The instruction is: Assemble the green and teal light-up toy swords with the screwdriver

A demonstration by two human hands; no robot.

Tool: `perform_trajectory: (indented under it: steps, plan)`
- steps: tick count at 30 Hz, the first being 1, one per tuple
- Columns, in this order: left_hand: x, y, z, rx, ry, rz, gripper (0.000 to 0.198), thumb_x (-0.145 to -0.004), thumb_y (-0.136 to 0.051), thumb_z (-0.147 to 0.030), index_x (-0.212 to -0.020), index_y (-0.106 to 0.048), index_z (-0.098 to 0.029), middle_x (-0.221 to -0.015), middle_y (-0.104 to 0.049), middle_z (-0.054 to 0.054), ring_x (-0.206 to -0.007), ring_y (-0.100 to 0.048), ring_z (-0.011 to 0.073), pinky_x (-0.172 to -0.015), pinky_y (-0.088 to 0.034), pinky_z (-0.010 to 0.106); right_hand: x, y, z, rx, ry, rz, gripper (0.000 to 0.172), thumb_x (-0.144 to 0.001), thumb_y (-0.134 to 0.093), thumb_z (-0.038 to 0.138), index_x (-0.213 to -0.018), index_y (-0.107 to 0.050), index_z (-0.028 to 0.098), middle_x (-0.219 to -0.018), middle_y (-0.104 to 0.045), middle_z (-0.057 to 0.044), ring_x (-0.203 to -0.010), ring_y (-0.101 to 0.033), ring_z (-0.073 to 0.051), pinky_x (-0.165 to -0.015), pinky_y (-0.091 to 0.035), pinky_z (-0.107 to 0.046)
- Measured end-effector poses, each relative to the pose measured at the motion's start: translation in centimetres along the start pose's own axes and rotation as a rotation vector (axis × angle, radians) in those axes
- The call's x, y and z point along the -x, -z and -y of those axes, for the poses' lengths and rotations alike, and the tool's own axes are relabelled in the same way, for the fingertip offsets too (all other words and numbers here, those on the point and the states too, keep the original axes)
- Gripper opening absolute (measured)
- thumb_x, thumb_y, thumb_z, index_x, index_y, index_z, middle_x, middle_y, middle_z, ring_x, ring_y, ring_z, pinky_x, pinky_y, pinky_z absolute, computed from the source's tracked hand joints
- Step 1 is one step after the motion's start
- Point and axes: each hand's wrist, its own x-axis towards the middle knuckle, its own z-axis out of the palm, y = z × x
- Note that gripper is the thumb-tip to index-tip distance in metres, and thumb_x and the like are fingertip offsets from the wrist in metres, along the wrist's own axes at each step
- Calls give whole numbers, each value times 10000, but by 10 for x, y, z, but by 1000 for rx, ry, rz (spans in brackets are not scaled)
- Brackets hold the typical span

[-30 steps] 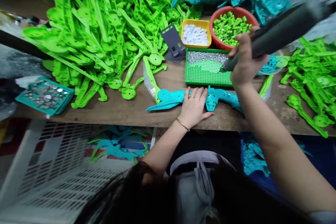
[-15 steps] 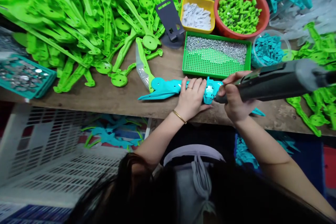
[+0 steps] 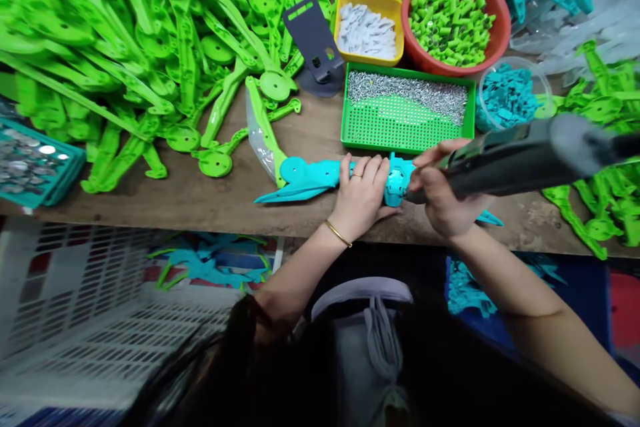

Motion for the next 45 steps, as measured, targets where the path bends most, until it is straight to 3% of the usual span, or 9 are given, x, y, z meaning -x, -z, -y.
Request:
perform_trajectory:
  steps: [3,6,10,16,19,24,28,31,45]
  plan:
    - [0,0,0,4,-7,-10,902,-700,-756,-544,-1390,-423,-67,-1363,-520,222,-1267,-462,368,-1150,-193,608,-49,-12,-3,-134,157,-274,226,-777,-727,390,-962,-639,298,-826,-645,63,-449,-525,-52,-399,-438,-227]
    - [-1,0,1,-13,-21,-30,896,-709,-744,-556,-1382,-432,-53,-1364,-523,228,-1259,-467,378,-1142,-198,619,-96,-23,-32,-126,213,-454,387,-706,-741,545,-868,-568,239,-743,-603,59,-435,-492,-52,-412,-414,-241]
    - [0,-2,2,-24,-23,-41,892,-715,-730,-576,-1371,-446,-40,-1359,-536,225,-1243,-479,376,-1134,-215,620,-117,-25,-76,-32,100,-395,532,-688,-689,669,-999,-505,278,-745,-616,50,-501,-503,-94,-510,-453,-300]
    - [0,-4,3,-18,-24,-50,896,-711,-733,-578,-1373,-445,-47,-1362,-538,217,-1243,-479,370,-1139,-208,624,-109,-15,-94,88,-93,-104,492,-794,-571,675,-1106,-506,300,-720,-639,41,-644,-576,-135,-679,-509,-334]
    - [0,-3,2,-22,-25,-50,894,-709,-737,-575,-1368,-450,-43,-1357,-542,219,-1234,-487,369,-1135,-219,621,-112,-20,-88,99,-31,-140,486,-779,-573,688,-1050,-520,288,-728,-633,40,-606,-554,-116,-630,-508,-308]
    - [0,-3,2,-37,-28,-54,891,-719,-722,-586,-1362,-454,-31,-1359,-537,236,-1243,-483,375,-1138,-212,623,-110,-21,-48,-89,256,-409,428,-718,-706,594,-884,-547,233,-779,-610,50,-455,-486,-42,-426,-415,-236]
    - [1,-5,3,-18,-24,-51,904,-709,-730,-584,-1376,-440,-47,-1370,-526,233,-1266,-468,384,-1139,-198,640,-76,2,-10,-133,255,-294,205,-819,-688,390,-948,-623,244,-801,-627,52,-464,-546,-46,-427,-429,-213]
    - [0,-5,3,-15,-25,-60,883,-716,-735,-565,-1371,-441,-50,-1363,-532,231,-1257,-477,379,-1136,-206,636,-44,16,1,-100,200,-253,212,-802,-720,333,-998,-654,289,-827,-650,45,-475,-566,-65,-419,-454,-226]
    - [-1,-3,1,19,-5,-55,838,-727,-738,-528,-1365,-445,-69,-1354,-536,230,-1258,-481,379,-1133,-216,636,-17,17,-36,128,115,-170,350,-791,-658,532,-1002,-573,265,-681,-601,45,-575,-643,-142,-568,-582,-317]
